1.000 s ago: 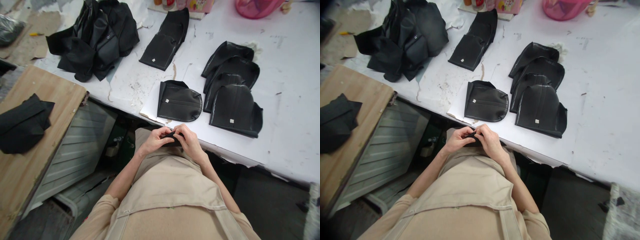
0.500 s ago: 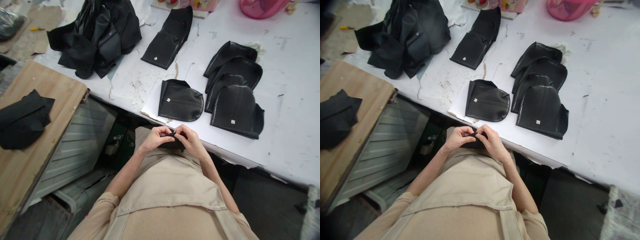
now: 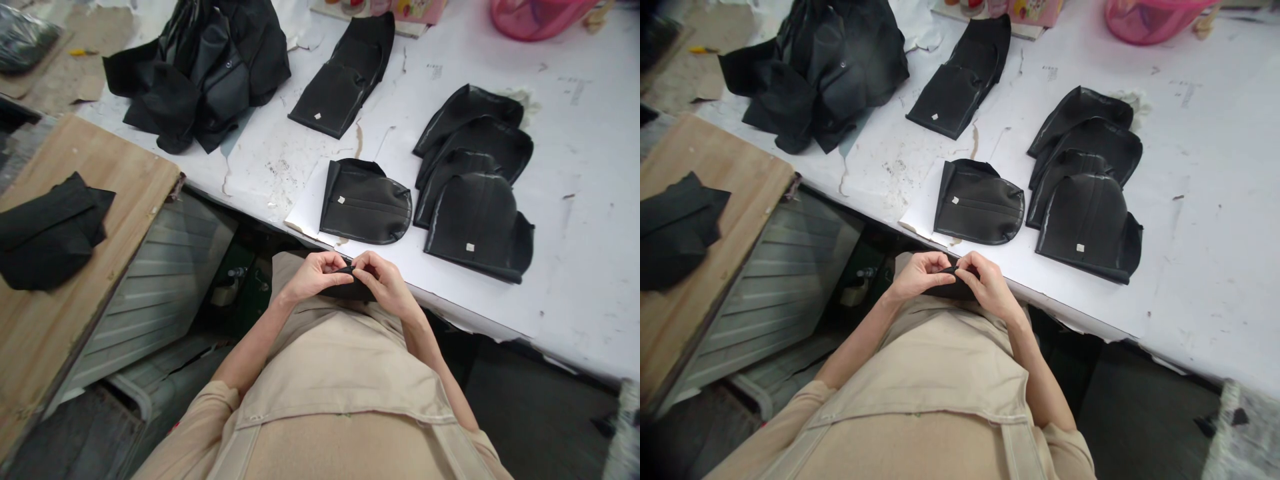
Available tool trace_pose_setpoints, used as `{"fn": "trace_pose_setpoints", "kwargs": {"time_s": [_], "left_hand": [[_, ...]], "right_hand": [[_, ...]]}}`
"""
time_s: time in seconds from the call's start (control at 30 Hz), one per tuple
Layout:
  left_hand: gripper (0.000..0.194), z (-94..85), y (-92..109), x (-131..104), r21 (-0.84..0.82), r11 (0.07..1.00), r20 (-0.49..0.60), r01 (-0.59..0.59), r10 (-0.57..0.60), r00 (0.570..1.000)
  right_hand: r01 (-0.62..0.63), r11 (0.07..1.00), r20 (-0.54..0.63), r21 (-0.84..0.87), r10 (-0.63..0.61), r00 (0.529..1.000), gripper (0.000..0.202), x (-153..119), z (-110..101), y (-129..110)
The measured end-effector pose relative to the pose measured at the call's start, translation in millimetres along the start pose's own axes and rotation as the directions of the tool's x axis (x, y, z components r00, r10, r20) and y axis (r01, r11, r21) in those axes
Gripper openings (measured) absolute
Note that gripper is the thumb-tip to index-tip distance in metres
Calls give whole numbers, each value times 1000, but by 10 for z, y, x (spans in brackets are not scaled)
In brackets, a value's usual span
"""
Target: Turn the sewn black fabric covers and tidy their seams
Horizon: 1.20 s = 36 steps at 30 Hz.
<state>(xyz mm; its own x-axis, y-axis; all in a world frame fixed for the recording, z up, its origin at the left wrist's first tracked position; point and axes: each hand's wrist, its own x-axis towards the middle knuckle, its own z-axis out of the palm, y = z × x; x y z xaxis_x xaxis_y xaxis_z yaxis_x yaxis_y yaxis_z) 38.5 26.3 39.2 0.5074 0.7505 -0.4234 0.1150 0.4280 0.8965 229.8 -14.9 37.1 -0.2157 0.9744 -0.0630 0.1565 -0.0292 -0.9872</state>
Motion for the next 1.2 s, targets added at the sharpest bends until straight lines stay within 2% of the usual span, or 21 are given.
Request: {"fn": "trace_pose_setpoints", "kwargs": {"time_s": [0.13, 0.23, 0.37, 0.5, 0.6, 0.9, 1.03, 1.2], "left_hand": [[37, 15, 91, -24, 39, 999, 34, -23, 22, 999], [37, 29, 189, -50, 143, 988, 58, -55, 48, 997], [40, -52, 256, -94, 221, 970, 75, -98, 84, 994], [38, -248, 205, -141, 94, 989, 5, -117, 117, 993], [38, -330, 159, -166, 69, 990, -11, -122, 123, 992], [38, -289, 116, -167, 141, 979, -81, -145, 157, 984], [35, -308, 118, -176, 170, 976, -73, -134, 149, 986], [30, -319, 132, -193, 305, 942, -38, -140, 159, 987]], "right_hand": [[1, 1000, -7, 8, -1, 1000, 17, 24, 11, -34], [8, 1000, 7, 6, -8, 1000, 16, 43, 18, -48], [-2, 1000, 13, -11, 2, 1000, 23, 31, -53, -12], [-4, 996, 18, -91, 5, 1000, 23, -37, -208, 59], [-38, 994, 1, -102, 38, 999, 21, -75, -272, 81], [-31, 997, 0, -73, 32, 1000, 26, -52, -241, 60], [-37, 996, 6, -79, 37, 999, 27, -46, -244, 66], [-35, 996, 4, -84, 36, 999, 27, -28, -229, 52]]}}
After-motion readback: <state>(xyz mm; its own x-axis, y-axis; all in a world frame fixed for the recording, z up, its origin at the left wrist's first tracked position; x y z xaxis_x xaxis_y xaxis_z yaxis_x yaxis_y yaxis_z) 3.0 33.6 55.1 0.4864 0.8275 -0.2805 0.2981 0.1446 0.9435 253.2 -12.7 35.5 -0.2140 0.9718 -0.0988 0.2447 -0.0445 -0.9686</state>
